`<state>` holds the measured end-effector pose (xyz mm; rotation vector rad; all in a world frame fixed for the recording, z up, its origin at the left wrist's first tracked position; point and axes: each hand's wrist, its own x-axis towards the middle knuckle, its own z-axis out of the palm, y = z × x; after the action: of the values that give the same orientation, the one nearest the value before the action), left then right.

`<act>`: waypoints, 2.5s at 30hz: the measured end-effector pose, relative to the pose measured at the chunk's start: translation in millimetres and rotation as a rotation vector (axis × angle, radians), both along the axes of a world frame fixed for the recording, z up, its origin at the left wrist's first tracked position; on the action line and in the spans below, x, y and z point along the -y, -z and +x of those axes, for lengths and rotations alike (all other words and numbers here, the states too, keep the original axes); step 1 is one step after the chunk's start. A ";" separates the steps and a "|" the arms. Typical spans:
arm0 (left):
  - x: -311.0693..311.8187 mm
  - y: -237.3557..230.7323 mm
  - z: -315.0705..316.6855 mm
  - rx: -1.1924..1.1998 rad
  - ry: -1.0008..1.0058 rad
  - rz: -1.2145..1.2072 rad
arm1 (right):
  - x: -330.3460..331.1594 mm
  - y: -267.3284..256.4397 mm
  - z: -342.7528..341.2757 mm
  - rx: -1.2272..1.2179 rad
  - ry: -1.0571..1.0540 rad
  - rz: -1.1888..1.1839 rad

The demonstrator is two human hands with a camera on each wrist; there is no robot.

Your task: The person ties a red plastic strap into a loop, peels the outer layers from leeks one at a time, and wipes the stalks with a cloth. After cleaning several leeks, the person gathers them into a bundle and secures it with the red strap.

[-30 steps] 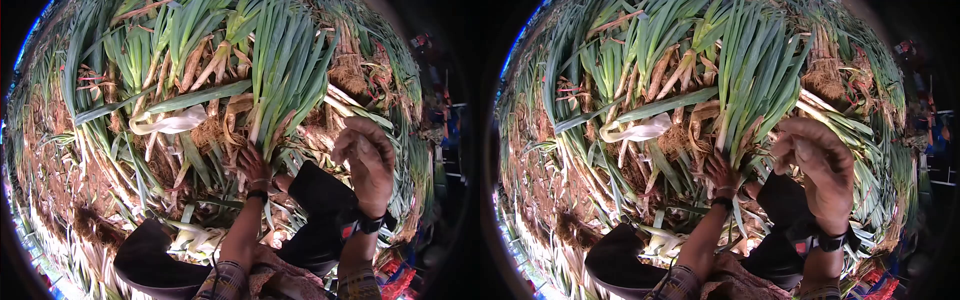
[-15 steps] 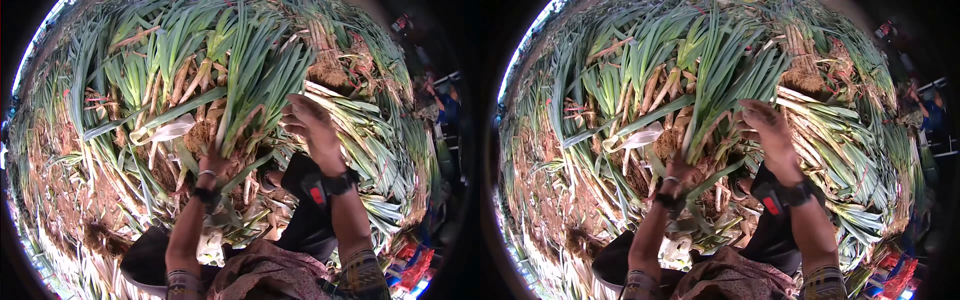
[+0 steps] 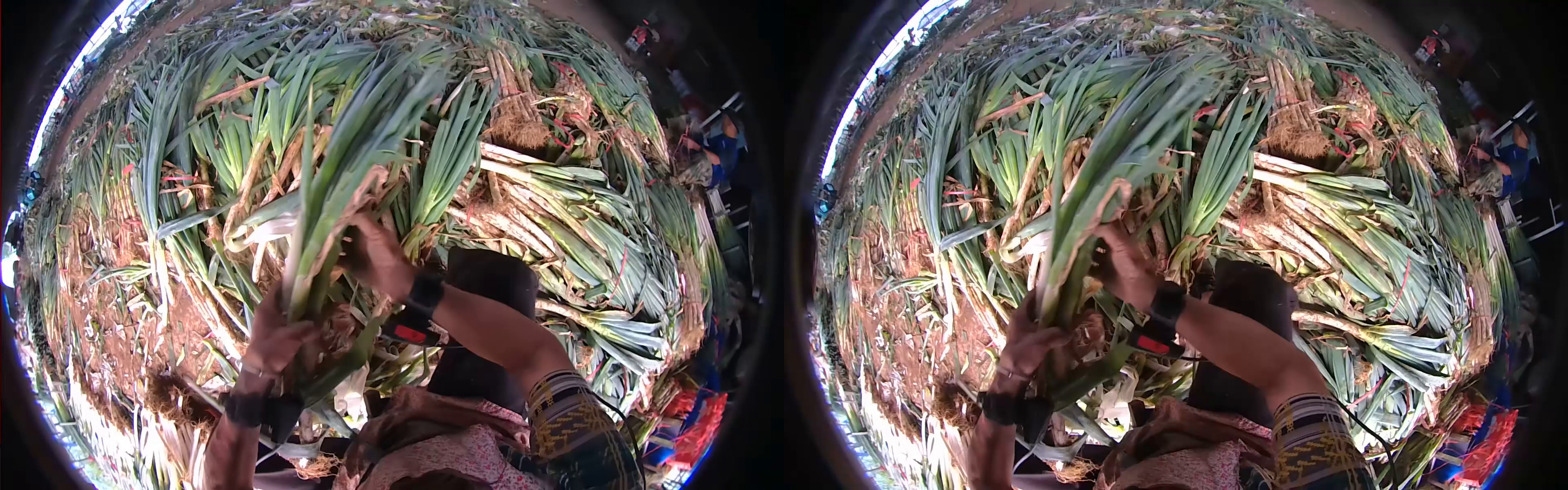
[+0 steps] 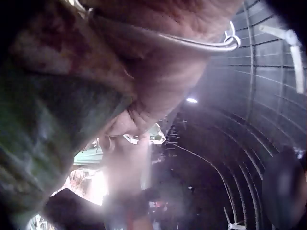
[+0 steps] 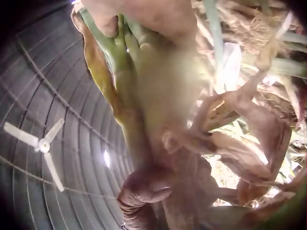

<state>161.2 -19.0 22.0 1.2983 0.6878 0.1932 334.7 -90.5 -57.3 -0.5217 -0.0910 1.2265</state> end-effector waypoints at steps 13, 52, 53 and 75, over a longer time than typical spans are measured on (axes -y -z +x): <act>-81.8 111.5 -87.7 0.059 -0.397 0.175 | -45.0 -29.2 -31.9 0.976 -0.364 -0.226; -267.4 175.5 177.7 -0.372 0.067 0.894 | -156.3 196.0 155.1 0.147 0.471 -0.214; -267.3 193.9 174.2 -0.267 0.087 0.712 | -159.7 190.5 152.9 0.211 0.468 -0.223; -209.7 205.6 -76.8 0.052 -0.836 0.049 | -337.7 105.1 -68.3 1.591 0.398 -0.197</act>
<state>84.4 190.7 -183.6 0.9805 1.1560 0.9204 266.4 247.2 -162.4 -1.5013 -1.1484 0.1842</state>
